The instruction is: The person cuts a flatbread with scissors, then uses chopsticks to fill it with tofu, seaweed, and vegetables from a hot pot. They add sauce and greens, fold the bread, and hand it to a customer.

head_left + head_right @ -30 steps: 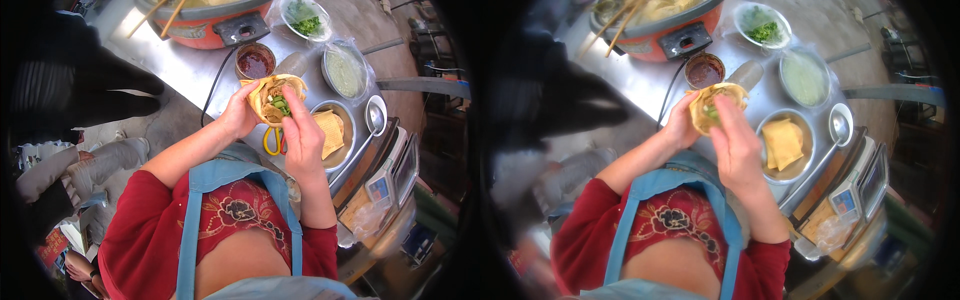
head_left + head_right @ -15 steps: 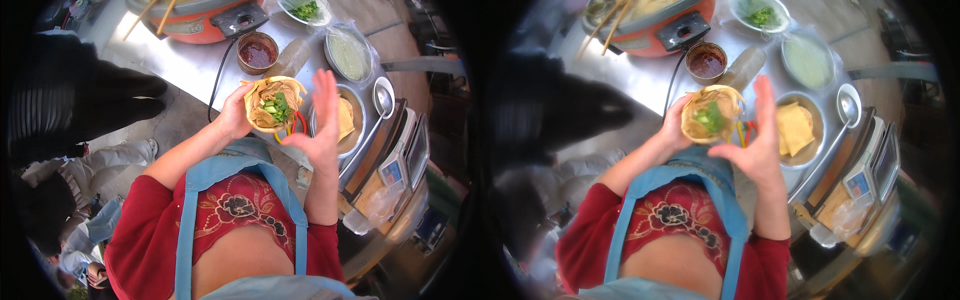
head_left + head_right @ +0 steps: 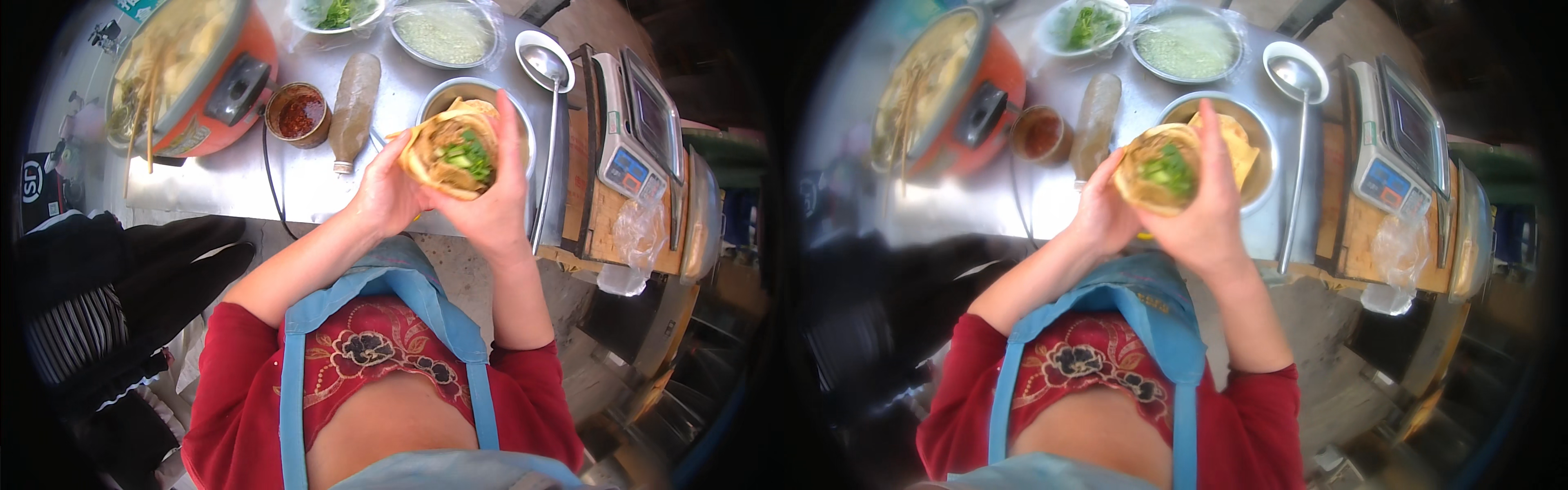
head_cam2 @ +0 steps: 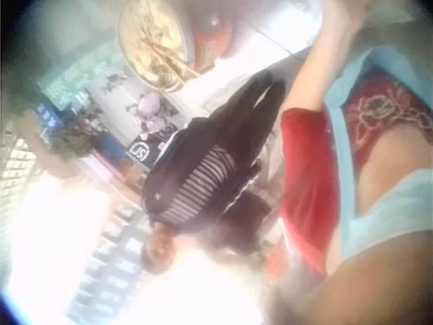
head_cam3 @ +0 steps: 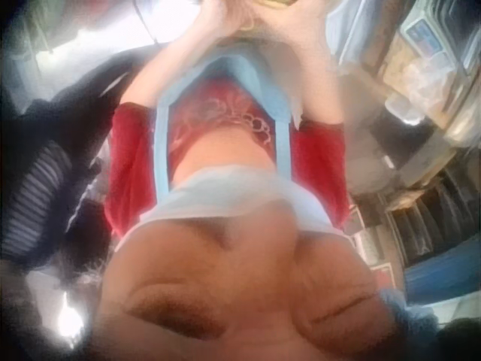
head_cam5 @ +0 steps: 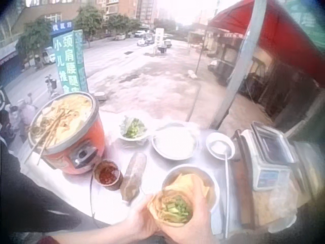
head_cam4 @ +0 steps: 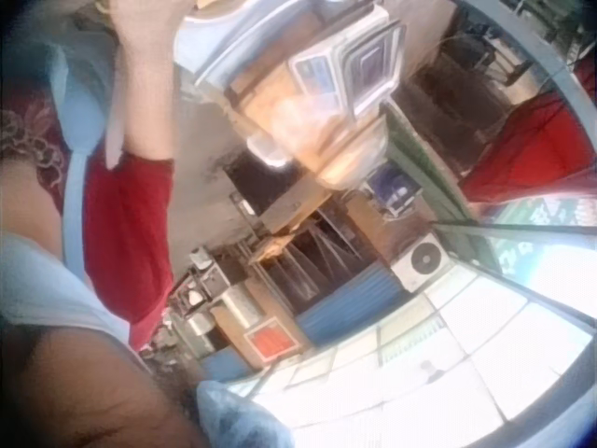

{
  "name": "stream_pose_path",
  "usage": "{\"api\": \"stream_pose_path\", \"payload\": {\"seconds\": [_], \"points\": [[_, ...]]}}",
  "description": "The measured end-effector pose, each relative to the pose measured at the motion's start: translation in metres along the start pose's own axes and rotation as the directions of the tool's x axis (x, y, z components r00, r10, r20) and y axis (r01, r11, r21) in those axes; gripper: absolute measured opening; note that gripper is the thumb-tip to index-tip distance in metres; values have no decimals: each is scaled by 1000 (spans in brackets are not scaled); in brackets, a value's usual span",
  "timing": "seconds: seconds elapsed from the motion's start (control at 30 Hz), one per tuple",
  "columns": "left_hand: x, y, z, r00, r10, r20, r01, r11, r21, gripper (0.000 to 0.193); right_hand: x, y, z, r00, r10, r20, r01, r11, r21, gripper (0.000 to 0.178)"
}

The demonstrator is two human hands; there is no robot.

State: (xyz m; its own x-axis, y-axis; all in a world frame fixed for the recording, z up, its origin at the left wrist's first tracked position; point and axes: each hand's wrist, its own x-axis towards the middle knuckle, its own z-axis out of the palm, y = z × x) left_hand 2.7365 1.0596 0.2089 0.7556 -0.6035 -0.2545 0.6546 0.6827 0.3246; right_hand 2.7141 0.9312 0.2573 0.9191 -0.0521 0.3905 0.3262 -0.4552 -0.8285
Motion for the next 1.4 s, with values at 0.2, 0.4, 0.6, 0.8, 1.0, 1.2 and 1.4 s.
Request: {"api": "stream_pose_path", "payload": {"seconds": [0.2,0.4,0.6,0.8,1.0,1.2,1.4], "points": [[46,-18,-5,980,-179,-83,183,982,46,61,12,29,-51,979,141,-148,-133,989,60,97],[64,-28,-23,934,353,48,-116,173,978,50,11,58,-90,952,205,-226,-205,978,26,95],[135,-22,-25,975,213,-55,127,-341,932,64,6,69,-116,926,227,-301,-215,974,73,99],[148,-34,-20,954,301,-8,169,-513,842,67,-2,77,-135,913,254,-320,-241,967,80,97],[135,-27,-10,954,256,-156,168,-24,986,47,-4,85,-142,897,283,-339,-262,959,106,97],[73,8,2,970,196,-144,87,275,958,37,20,98,-129,949,224,-224,-198,971,135,97],[18,36,4,925,223,-308,117,604,788,36,56,130,-84,990,134,-33,-128,979,158,89]]}}
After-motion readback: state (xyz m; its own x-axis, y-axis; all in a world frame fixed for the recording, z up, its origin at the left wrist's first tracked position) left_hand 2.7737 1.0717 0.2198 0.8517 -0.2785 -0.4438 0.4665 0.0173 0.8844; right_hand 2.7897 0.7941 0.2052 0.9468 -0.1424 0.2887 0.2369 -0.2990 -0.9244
